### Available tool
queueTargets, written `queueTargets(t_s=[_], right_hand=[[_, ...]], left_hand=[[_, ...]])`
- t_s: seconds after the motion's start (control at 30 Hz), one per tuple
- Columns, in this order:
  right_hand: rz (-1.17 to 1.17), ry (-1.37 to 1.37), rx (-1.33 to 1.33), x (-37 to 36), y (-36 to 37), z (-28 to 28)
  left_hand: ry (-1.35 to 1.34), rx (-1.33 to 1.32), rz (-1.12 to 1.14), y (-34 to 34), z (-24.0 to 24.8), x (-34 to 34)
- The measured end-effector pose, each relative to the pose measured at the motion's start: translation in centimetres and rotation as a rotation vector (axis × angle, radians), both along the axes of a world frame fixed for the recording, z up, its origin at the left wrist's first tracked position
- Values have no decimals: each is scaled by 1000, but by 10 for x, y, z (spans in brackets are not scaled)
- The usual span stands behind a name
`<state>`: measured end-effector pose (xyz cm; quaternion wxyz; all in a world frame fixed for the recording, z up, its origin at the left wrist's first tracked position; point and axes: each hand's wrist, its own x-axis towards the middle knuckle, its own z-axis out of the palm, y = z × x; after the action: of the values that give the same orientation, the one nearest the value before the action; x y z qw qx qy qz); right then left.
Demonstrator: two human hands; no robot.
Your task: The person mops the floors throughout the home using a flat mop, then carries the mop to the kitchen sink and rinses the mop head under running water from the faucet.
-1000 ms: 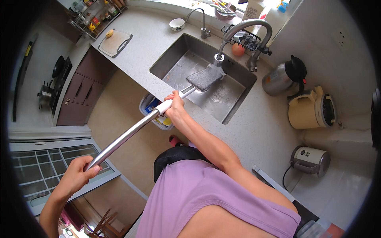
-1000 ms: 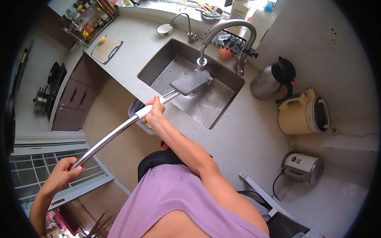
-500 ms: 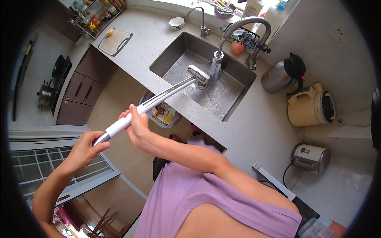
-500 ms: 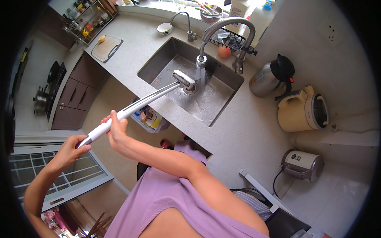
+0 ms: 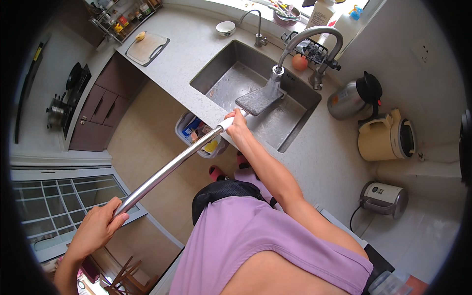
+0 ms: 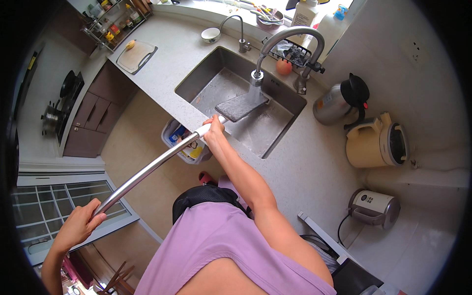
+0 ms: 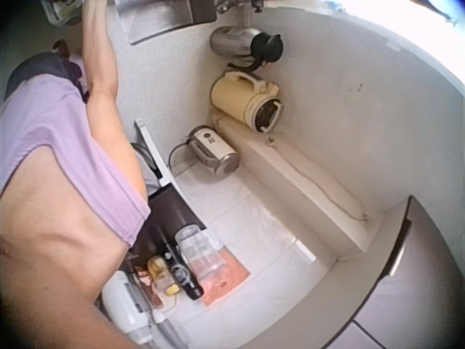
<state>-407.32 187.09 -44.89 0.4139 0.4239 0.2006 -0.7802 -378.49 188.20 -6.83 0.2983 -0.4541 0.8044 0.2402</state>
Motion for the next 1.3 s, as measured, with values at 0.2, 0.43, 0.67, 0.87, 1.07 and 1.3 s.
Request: queueTargets(t_s=[0.2, 0.43, 0.67, 0.87, 1.07, 1.3], right_hand=[[103, 89, 39, 77, -9, 71], [189, 162, -112, 164, -12, 155], [391, 146, -150, 198, 12, 211], [235, 341, -126, 126, 5, 111], [89, 269, -136, 3, 8, 8], [63, 222, 141, 40, -5, 46]], left_hand=[[169, 274, 325, -19, -24, 2], [154, 310, 350, -39, -48, -37], [182, 288, 309, -38, -53, -26], [213, 227, 203, -20, -38, -3], [161, 273, 410, 6, -3, 16], [171, 341, 474, -7, -17, 5]])
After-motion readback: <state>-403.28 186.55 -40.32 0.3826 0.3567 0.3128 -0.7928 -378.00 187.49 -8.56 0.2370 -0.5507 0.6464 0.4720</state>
